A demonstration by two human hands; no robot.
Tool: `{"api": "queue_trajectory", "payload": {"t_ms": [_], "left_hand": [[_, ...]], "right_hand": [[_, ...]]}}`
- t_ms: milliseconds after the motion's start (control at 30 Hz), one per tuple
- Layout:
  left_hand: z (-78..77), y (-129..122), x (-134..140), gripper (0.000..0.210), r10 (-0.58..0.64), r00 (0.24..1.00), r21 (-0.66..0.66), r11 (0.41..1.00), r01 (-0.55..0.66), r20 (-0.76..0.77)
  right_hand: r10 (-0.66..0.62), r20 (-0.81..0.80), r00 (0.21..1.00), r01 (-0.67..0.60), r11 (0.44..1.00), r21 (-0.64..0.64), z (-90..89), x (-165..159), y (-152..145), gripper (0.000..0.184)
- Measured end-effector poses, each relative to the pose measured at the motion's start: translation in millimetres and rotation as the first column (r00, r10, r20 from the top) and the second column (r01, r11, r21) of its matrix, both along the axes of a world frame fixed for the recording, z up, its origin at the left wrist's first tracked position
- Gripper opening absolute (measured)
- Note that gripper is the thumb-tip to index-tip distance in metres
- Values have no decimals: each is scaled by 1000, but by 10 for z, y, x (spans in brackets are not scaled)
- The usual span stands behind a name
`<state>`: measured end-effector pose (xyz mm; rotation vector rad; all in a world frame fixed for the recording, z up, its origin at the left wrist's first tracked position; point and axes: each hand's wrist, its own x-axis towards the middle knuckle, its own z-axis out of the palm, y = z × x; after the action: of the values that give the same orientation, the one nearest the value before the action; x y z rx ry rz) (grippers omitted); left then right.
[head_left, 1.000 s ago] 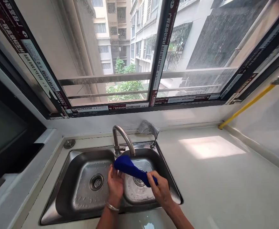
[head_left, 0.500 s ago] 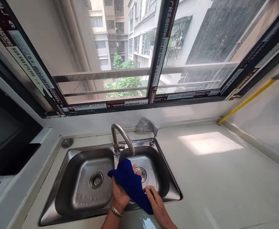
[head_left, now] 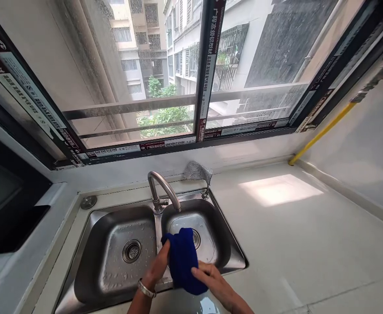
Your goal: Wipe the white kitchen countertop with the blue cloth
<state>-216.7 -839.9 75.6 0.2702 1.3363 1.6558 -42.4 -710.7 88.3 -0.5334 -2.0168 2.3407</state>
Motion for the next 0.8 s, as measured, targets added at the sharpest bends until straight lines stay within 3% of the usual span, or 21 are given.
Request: {"api": "queue_trajectory", "payload": {"t_ms": [100,267,433,533,633,800], "left_hand": [[57,-39,-18,63,34,999,-83,996,-31,30],[197,-192,-9,50,12,999,-182,983,-6,33],[373,-136,-57,56,-118,970,-286,957,54,-214],[505,-66,-160,55,-173,886,-351,936,13,-430],[621,-26,-251,53,-188,821,-374,927,-33,-539],[646,21,-302,49,-178,758,-368,925,-88,-627]], "right_hand": [[-214,-57,975,217,975,48,140,40,151,52],[-313,-72,947,321,932,166,191,107,350,49],[-371,-50,927,349,808,475,119,140,506,51],[-403,-66,913,347,679,647,172,159,629,48],[-453,-93,887,372,580,725,283,177,718,43],[-504,-105,857,425,578,697,420,159,745,40]]}}
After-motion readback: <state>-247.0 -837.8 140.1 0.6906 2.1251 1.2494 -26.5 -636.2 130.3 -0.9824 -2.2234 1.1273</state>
